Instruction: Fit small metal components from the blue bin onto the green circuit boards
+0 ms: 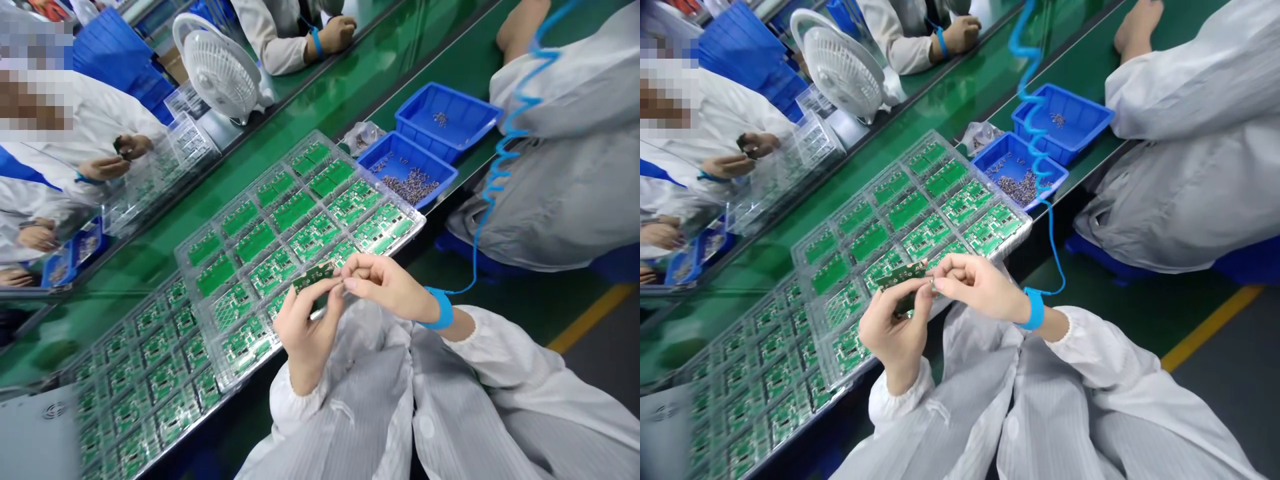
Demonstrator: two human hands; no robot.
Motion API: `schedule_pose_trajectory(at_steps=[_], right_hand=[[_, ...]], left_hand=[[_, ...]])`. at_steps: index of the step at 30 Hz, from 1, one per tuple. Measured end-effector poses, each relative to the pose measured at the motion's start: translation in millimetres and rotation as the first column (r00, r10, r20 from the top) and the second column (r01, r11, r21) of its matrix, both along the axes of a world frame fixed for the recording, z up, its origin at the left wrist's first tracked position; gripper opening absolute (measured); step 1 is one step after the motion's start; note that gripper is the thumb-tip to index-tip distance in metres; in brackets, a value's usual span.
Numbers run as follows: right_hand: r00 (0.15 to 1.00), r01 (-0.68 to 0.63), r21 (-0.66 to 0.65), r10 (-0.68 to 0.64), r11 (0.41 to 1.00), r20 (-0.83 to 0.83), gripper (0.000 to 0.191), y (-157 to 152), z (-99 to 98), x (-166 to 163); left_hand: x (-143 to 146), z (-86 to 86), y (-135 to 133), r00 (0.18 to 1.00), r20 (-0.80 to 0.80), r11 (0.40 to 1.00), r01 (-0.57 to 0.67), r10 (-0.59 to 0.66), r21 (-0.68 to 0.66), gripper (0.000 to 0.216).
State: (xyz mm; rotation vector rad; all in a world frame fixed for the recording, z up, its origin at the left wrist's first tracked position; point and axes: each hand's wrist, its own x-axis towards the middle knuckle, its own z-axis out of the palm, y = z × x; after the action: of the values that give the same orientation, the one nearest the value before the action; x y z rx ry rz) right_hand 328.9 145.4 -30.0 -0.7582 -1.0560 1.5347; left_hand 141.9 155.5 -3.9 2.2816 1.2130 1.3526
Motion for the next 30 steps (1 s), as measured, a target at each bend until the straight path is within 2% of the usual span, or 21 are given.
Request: schedule_pose_trajectory(at_steps=[4, 7, 10, 12, 16, 18, 20, 24, 30], right_hand=[[0.968, 0.181, 0.137, -0.201, 0.974, 0.149, 0.020, -5, -1.4, -9], [0.916, 0.295, 0.275, -0.353, 0.915, 0.189, 0.010, -4, -2.7, -15], [0.880, 0.377, 0.250, -0.429, 0.892, 0.203, 0.015, -2, -2.8, -19], [0.866, 0.402, 0.176, -0.436, 0.898, 0.247, 0.018, 0, -1.7, -19], [0.850, 0.397, 0.132, -0.418, 0.908, 0.321, 0.019, 5, 2.5, -16], [0.847, 0.390, 0.129, -0.411, 0.912, 0.337, 0.020, 6, 4.3, -16], [0.847, 0.381, 0.123, -0.400, 0.916, 0.350, 0.020, 7, 5.4, -15], [0.852, 0.360, 0.132, -0.383, 0.924, 0.357, 0.020, 10, 5.5, -15], [0.861, 0.320, 0.127, -0.344, 0.939, 0.375, 0.018, 12, 4.2, -13]], left_hand=[[-2, -8.9, 1, 0.993, 0.076, 0.990, -0.082, 0.091, -0.115, 0.018], [-3, -12.3, 2, 0.989, 0.128, 0.975, -0.050, 0.079, -0.214, 0.019], [-4, -14.3, 2, 0.988, 0.148, 0.967, 0.006, 0.033, -0.256, 0.013], [-5, -16.9, 0, 0.989, 0.145, 0.969, 0.035, 0.001, -0.244, 0.014], [-10, -22.5, -6, 0.993, 0.121, 0.974, 0.027, 0.001, -0.227, 0.058], [-12, -23.0, -9, 0.995, 0.088, 0.971, -0.015, 0.037, -0.239, 0.070], [-14, -21.9, -11, 0.997, 0.062, 0.969, -0.028, 0.044, -0.245, 0.067], [-15, -18.7, -11, 0.998, 0.049, 0.968, 0.039, -0.028, -0.250, 0.053], [-17, -17.4, -10, 0.996, 0.039, 0.950, 0.086, -0.078, -0.299, 0.051]])
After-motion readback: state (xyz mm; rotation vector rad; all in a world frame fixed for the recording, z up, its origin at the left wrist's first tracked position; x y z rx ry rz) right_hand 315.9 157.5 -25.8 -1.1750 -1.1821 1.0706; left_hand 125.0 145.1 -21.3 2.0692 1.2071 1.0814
